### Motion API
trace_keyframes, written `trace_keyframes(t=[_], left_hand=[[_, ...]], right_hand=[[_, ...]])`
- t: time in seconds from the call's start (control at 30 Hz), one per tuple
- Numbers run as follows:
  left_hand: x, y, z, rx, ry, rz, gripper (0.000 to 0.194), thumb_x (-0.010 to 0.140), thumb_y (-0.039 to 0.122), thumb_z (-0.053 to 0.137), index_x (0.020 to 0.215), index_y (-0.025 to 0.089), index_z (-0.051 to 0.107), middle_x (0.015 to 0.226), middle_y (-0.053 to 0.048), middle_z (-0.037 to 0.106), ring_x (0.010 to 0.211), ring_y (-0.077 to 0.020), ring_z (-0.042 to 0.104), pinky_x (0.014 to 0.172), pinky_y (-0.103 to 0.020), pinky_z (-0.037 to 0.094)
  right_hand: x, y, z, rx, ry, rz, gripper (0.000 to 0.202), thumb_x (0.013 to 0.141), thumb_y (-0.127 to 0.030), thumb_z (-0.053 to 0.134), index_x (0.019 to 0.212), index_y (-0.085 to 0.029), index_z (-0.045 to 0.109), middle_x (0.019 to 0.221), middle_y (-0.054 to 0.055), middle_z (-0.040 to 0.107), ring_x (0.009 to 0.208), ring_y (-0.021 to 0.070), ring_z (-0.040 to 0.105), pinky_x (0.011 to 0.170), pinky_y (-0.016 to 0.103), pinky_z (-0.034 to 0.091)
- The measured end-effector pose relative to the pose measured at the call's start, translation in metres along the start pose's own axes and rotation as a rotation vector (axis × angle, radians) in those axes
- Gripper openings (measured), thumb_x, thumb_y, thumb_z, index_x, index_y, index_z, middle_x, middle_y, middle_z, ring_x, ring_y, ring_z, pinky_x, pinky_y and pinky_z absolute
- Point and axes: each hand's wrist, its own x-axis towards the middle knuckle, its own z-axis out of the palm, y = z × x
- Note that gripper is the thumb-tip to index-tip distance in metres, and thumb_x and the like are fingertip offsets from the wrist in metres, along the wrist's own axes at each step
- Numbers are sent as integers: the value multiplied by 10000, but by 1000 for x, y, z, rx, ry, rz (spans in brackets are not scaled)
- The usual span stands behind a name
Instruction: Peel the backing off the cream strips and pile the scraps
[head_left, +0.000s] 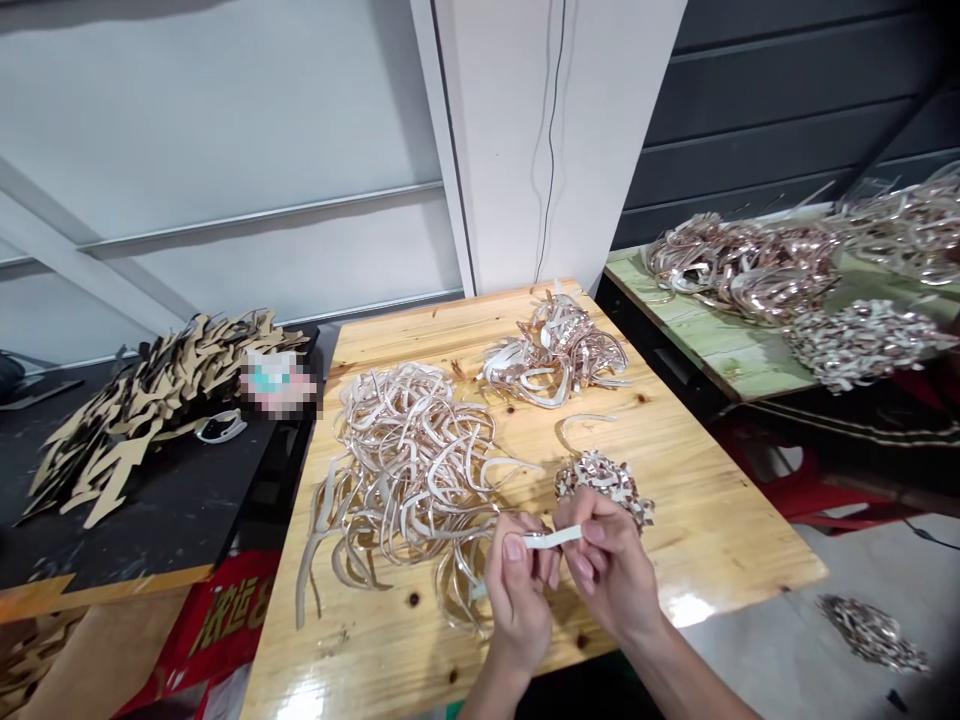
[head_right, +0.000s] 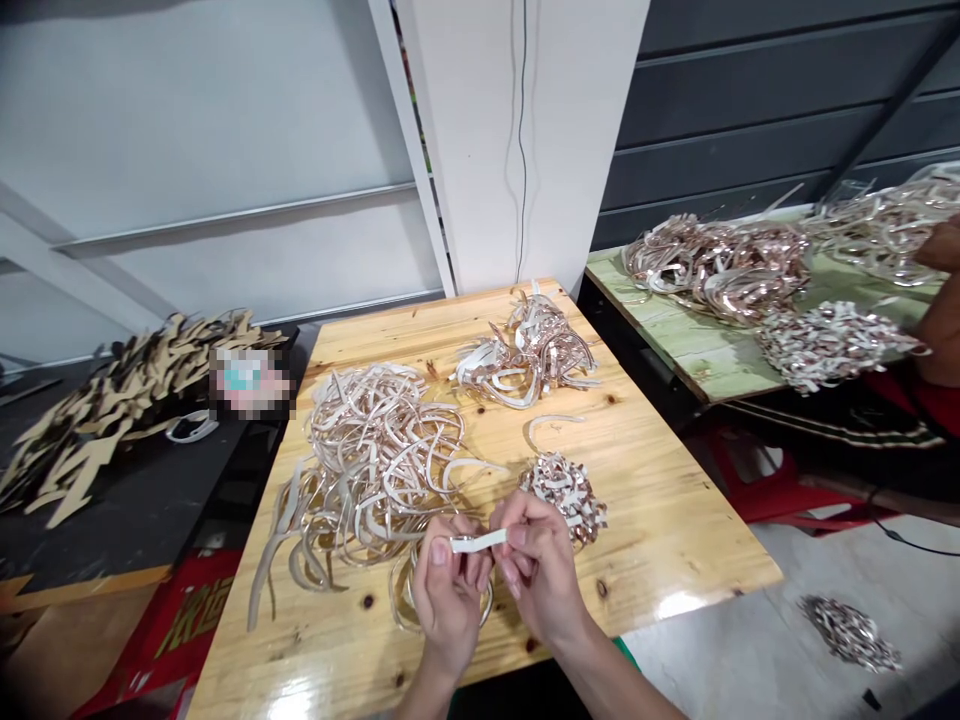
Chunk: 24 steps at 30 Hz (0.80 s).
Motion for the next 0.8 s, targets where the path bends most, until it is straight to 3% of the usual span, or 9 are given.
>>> trace_keyframes(t=[0.17,0.23,0.3,0.4,0.5,0.57,0.67,0.8], left_hand=[[3,5,4,36,104,49,504,1119,605,303,763,266,416,623,30,433,511,-157,434,467,-279,358],[2,5,0,94,113,108,497,1124,578,325,768,263,471,636,15,490,540,-173,477,512,-303,410],[-1,6,-6,177,89,177,479,1117,557,391,774,259,542,644,-4,540,571,-191,517,562,-331,439],[-5,7,-14,316,14,253,405,1101,510,473,845,254,655,698,-48,618,623,-225,571,618,-368,460],[-4,10,-18,411,-65,291,384,1108,483,439,907,255,675,760,-79,653,687,-254,606,666,-388,483],[1,14,-17,449,-127,308,393,1071,556,504,847,257,627,735,-55,618,662,-237,582,643,-366,467],[10,20,-13,522,-249,233,482,1019,661,564,769,254,502,690,3,518,619,-194,516,606,-325,409],[14,24,-7,557,-316,48,427,1150,471,362,811,250,498,710,-2,521,657,-199,530,660,-339,392]], right_hand=[[2,2,-2,-31,18,-22,385,934,-460,587,630,-270,446,477,-91,248,395,131,269,377,228,298],[2,2,-9,-85,-2,-16,403,975,-549,583,693,-266,527,500,-82,329,396,133,298,361,232,264],[1,1,-17,-151,-29,-20,424,916,-614,710,737,-244,605,555,-56,450,443,133,379,386,237,270],[-2,-5,-26,-365,-96,-65,361,883,-478,835,734,-212,642,605,-34,536,519,131,460,476,251,316],[-5,-11,-30,-662,-231,-177,319,1062,-351,617,772,-217,613,643,-27,569,569,140,519,560,266,363],[-7,-14,-33,-741,-307,-244,319,1097,-306,528,794,-225,584,675,-25,578,601,145,540,594,270,378],[-8,-14,-37,-731,-333,-268,291,1083,-297,549,799,-231,555,682,-37,539,600,145,517,596,272,366],[-7,-12,-43,-642,-260,-214,298,1077,-311,600,792,-226,587,691,-36,550,626,148,523,624,273,370]])
